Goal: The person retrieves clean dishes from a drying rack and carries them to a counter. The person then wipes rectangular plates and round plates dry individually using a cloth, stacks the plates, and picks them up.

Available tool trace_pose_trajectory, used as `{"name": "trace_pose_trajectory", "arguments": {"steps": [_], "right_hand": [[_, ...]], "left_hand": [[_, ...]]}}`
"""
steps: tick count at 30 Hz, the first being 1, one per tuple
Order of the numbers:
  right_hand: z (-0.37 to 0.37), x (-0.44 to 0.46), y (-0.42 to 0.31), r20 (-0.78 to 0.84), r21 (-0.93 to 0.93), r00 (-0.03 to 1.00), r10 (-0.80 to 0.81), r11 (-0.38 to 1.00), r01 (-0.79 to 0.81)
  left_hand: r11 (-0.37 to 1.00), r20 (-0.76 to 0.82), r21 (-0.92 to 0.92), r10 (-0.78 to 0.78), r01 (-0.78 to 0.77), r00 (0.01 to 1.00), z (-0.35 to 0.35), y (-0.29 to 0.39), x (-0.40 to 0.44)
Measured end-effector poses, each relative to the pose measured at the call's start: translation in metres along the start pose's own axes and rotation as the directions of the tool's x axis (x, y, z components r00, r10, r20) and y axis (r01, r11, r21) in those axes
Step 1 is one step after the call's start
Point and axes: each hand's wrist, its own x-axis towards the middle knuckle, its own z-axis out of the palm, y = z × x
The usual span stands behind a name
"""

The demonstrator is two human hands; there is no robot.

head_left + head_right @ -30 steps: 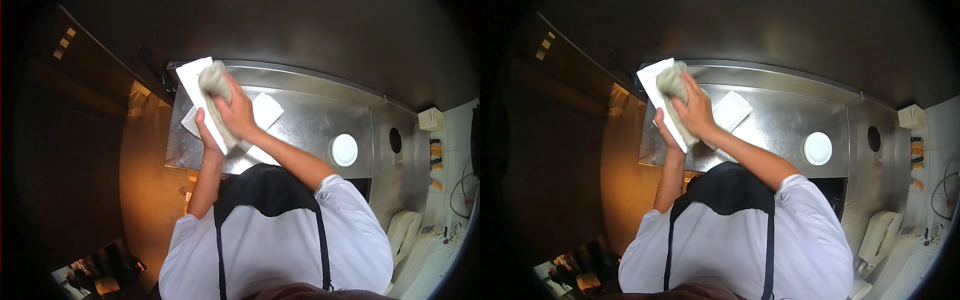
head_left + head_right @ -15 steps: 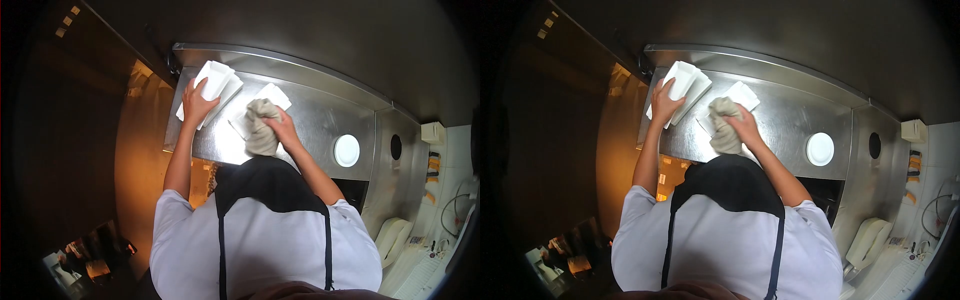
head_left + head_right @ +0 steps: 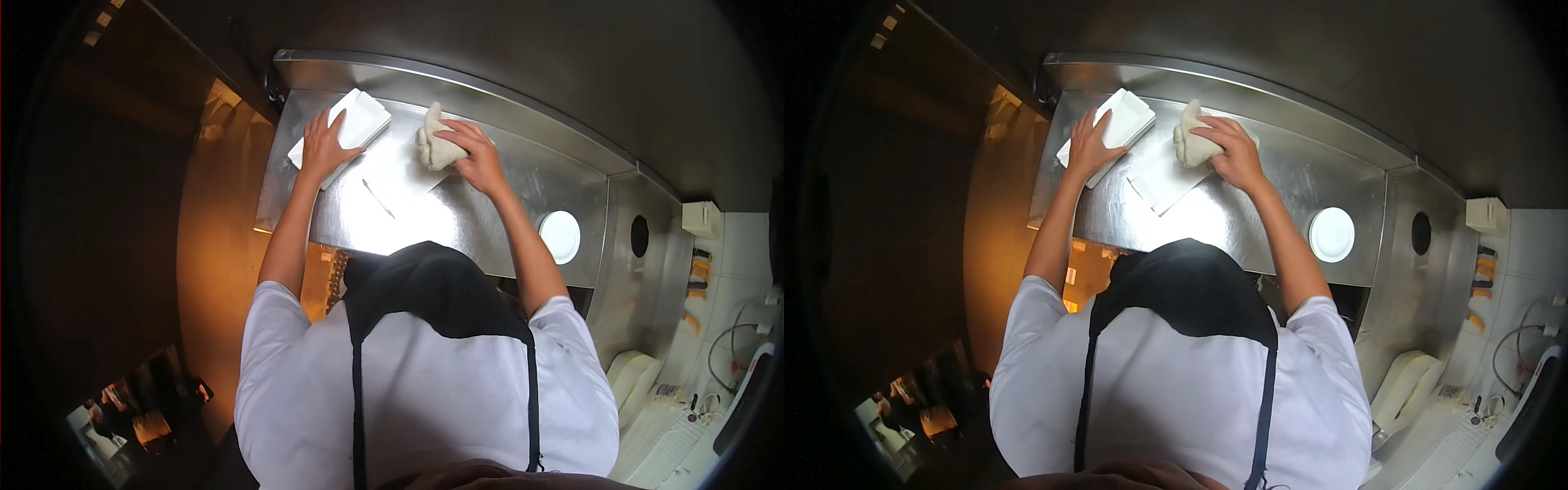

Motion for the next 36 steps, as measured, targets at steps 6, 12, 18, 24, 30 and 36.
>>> {"name": "trace_pose_trajectory", "arguments": {"steps": [6, 12, 18, 24, 30, 36], "right_hand": [[0.050, 0.008, 0.043, 0.232, -0.347, 0.968, -0.096, 0.921, 0.175], [0.081, -0.007, 0.012, 0.141, -0.271, 0.972, -0.188, 0.937, 0.220], [0.102, -0.013, -0.023, 0.245, -0.063, 0.929, -0.278, 0.951, 0.302], [0.069, 0.004, 0.040, 0.170, -0.266, 0.978, -0.123, 0.950, 0.166], [0.054, 0.005, 0.051, 0.139, -0.485, 0.989, 0.044, 0.874, 0.029], [0.092, -0.048, -0.027, 0.273, -0.137, 0.955, -0.116, 0.978, 0.158]], "left_hand": [[0.982, -0.131, -0.188, -0.006, -0.019, 0.991, -0.018, 0.034, -0.047], [0.925, 0.108, -0.356, -0.099, 0.132, 0.989, 0.006, 0.121, -0.129], [0.916, -0.005, -0.383, -0.134, 0.122, 0.991, 0.025, 0.118, -0.129], [0.922, 0.176, -0.309, -0.187, 0.234, 0.967, 0.007, 0.126, -0.122], [0.909, 0.150, -0.359, -0.169, 0.213, 0.974, 0.011, 0.132, -0.119], [0.925, 0.131, -0.343, -0.126, 0.165, 0.983, 0.013, 0.128, -0.117]]}}
